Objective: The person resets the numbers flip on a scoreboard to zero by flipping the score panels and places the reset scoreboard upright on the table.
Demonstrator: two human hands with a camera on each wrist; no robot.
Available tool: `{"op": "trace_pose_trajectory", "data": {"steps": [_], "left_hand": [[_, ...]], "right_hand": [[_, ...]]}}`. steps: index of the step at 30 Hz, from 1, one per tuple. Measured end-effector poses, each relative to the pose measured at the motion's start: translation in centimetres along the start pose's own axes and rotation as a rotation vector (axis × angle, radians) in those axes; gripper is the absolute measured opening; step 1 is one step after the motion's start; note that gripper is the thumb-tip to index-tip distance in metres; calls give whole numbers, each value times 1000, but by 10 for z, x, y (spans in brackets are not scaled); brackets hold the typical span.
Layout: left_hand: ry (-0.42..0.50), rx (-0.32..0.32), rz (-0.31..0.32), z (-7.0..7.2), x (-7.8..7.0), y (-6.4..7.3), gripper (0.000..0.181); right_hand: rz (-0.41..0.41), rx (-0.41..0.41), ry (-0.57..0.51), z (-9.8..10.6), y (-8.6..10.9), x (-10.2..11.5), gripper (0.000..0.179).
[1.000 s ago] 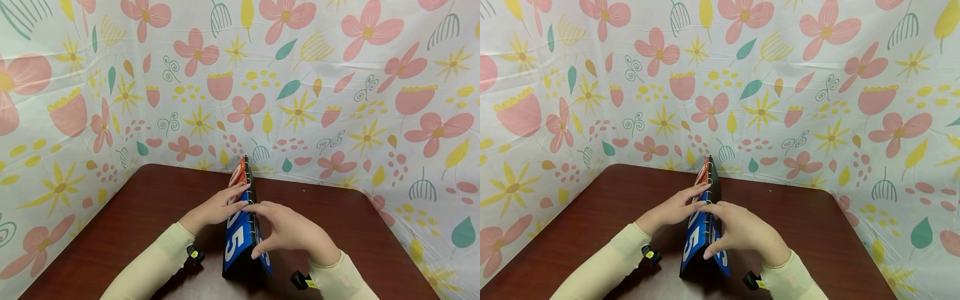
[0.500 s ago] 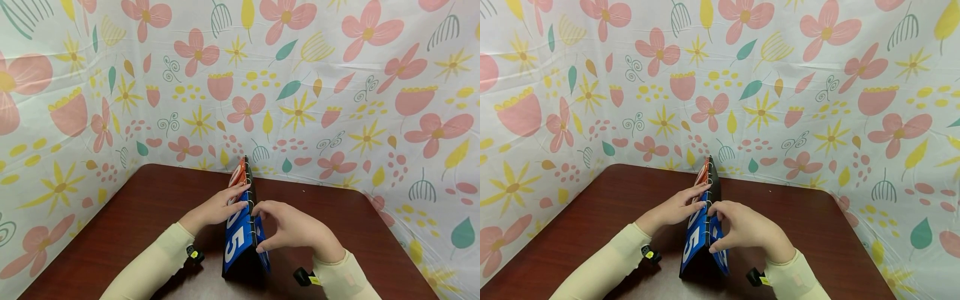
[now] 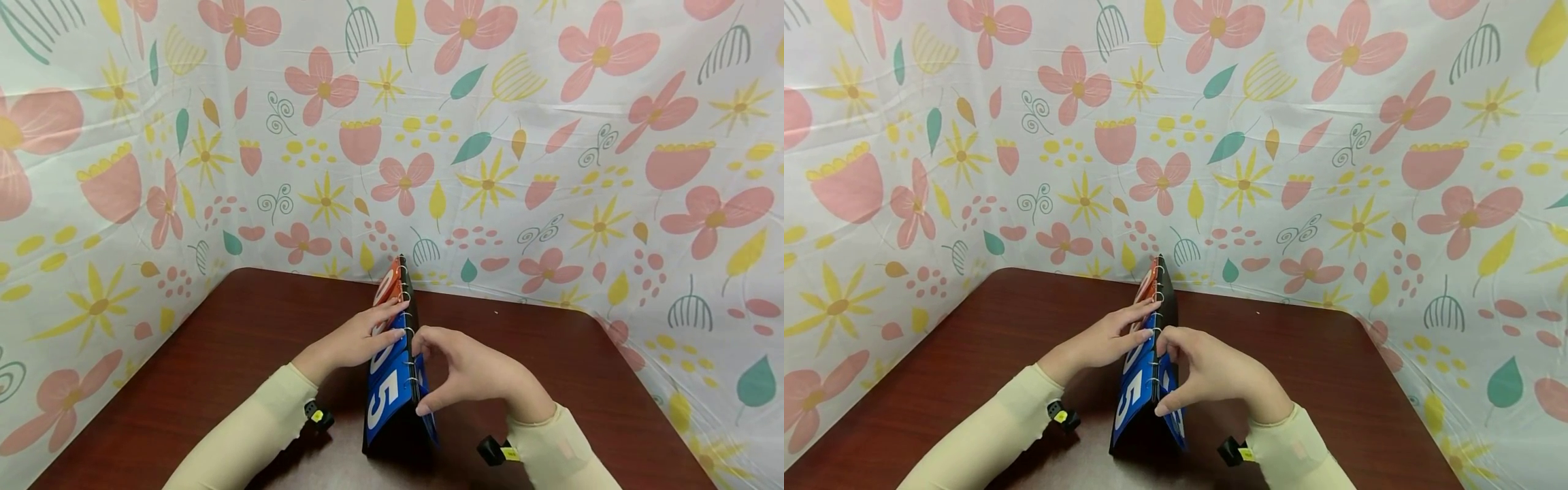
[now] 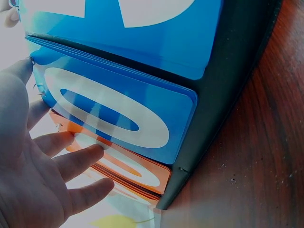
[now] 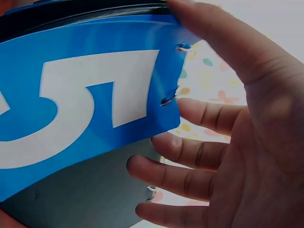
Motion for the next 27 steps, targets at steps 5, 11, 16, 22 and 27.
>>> {"op": "trace_pose_trajectory", "data": {"steps": [5,11,16,22,27], "left_hand": [[-5,0,-18,1,0,0,66],[-3,1,-25,0,0,1,64],[-5,5,-13,-1,1,1,66],[-1,12,-8,-1,1,1,65],[0,9,-28,0,1,0,66]], "right_hand": [[-8,5,-19,-1,-1,-2,61],[-7,11,-15,-1,-2,-5,62],[-3,23,-27,1,-1,-8,60],[12,39,-83,3,-2,-13,58],[13,61,-152,3,-3,-18,56]]}}
Point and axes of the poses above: each hand's wrist, its own y-axis away from the middle knuckle, its own z-axis out of the back of the hand, x = y × z, the point moved 2 cm from there along -y, towards the middle knuckle, and after that the axes turned 7 degrees about -y, right-handed, at the moved point
